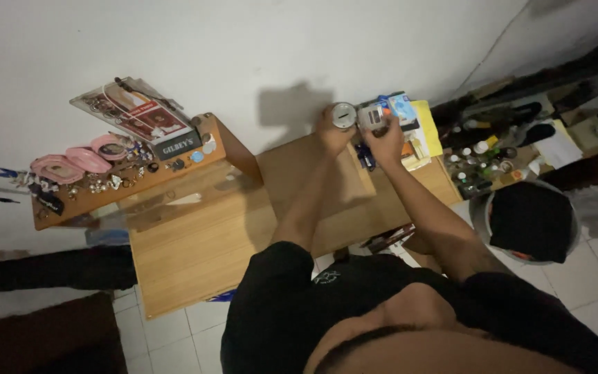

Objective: Clearing items from a desk and then cleaning the surface with a spray bottle and a cloth.

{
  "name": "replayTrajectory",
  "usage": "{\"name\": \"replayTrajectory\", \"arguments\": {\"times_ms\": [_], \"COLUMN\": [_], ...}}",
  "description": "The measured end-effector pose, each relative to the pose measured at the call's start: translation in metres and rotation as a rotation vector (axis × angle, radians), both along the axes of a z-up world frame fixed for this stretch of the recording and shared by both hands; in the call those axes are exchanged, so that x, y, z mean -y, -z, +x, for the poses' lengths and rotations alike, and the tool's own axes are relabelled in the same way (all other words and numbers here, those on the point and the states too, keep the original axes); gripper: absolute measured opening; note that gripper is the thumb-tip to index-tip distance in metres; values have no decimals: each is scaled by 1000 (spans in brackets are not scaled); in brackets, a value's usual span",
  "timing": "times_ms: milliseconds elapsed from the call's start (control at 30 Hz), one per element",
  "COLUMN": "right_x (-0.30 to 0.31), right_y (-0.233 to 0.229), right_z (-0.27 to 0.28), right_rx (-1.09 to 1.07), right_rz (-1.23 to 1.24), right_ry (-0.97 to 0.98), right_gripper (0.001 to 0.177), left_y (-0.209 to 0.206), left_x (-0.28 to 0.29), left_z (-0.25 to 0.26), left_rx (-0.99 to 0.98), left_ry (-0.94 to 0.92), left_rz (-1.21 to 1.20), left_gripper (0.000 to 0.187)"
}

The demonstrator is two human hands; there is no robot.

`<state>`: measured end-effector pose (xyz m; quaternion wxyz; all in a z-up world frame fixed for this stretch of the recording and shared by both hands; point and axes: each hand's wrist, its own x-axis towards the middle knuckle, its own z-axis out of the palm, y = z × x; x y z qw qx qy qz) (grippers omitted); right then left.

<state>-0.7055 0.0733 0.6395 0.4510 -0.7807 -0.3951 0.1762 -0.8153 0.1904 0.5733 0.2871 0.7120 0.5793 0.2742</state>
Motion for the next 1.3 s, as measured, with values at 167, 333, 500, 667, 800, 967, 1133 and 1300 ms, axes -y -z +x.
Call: {"name": "replayTrajectory", "arguments": {"times_ms": [167, 333, 500, 667, 800, 967, 1133, 1300], "right_x": [57, 99, 149, 224, 294, 381, 428, 457], "right_y": [49, 86, 83, 39, 36, 34, 68, 98], "right_z": [30, 76, 106, 137, 175, 209, 229, 247], "right_rx": [-56, -101, -52, -16, -55, -69, -66, -126], "right_rz": [28, 116, 224, 104, 124, 169, 189, 249], "right_ry": [116, 236, 241, 327, 395, 418, 490, 531], "right_gripper": [53, 56, 52, 52, 51, 53, 55, 57], "left_y": [-51, -53, -14, -21, -6, -30, -19, -10], "left_x": [54, 104, 151, 206, 245, 325, 366, 396], "left_z": [-21, 0, 48, 105, 155, 181, 193, 210], "left_rx": [197, 201, 426, 407, 413, 332, 371, 334], "left_ry": [-90, -213, -33, 4, 103, 184, 214, 216], "left_rz": [-109, -116, 304, 350, 265, 88, 43, -36], "left_gripper": [61, 78, 83, 91, 91, 92, 87, 91]}}
